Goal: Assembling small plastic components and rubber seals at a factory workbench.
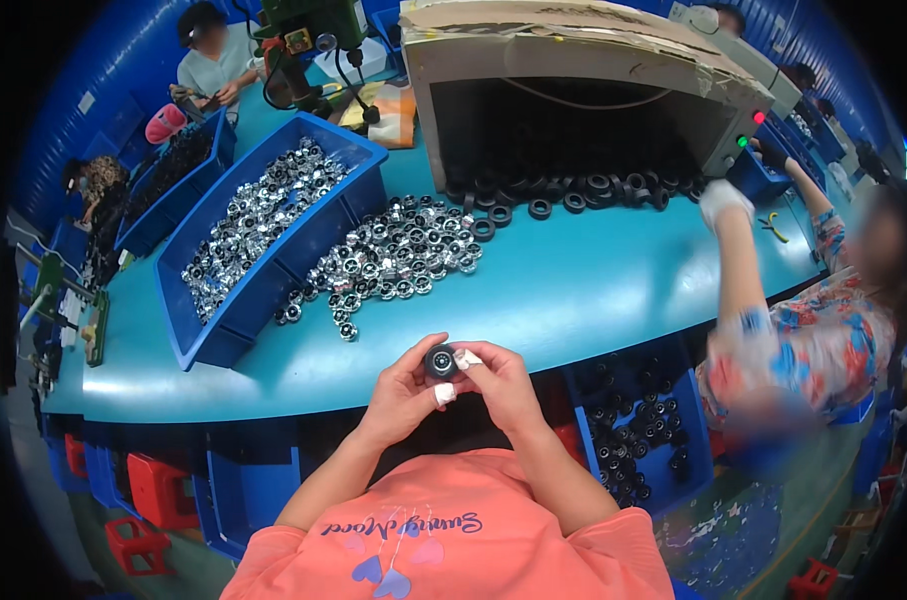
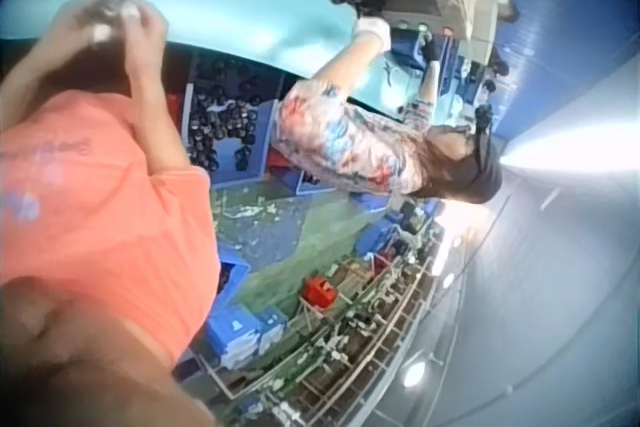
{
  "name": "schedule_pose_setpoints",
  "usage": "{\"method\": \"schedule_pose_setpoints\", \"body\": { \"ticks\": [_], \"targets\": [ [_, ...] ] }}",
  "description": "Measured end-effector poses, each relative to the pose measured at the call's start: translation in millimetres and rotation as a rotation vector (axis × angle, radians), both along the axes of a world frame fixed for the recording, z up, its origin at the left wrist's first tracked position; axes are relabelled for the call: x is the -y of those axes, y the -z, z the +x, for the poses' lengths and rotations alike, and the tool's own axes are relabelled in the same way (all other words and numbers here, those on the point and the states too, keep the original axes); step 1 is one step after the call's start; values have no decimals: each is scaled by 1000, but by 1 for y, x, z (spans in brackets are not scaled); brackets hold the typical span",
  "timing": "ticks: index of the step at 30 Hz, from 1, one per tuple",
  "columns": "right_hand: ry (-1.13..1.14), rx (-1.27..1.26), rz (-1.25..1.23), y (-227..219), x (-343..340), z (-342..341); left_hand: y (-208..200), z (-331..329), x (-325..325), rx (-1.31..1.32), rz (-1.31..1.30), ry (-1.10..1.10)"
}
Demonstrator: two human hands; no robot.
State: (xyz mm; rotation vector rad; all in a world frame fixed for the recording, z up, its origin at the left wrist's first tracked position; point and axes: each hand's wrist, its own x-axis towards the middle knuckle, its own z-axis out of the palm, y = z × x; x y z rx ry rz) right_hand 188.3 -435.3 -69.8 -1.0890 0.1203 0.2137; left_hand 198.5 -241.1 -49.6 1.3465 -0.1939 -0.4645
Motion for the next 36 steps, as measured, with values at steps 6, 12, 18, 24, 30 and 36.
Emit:
{"method": "schedule_pose_setpoints", "body": {
  "ticks": [6, 12, 18, 24, 30, 36],
  "targets": [
    [1, 0, -5, 0, 1, -1, 1, -4, 6, 62, 28, -53],
    [3, 80, -114, 5, -5, -1, 7, -5, 3, 293, 238, -70],
    [-230, 20, -78, -12, 5, 2, -20, -8, -11, 295, 317, 104],
    [-82, 61, -148, 1, -12, -6, -7, -6, -14, 400, 344, 58],
    [-45, 65, -164, 1, -18, -8, 8, -7, -18, 134, 81, 77],
    [-116, -99, 138, -7, -1, -3, -1, -4, -12, 81, -118, 51]
  ]
}}
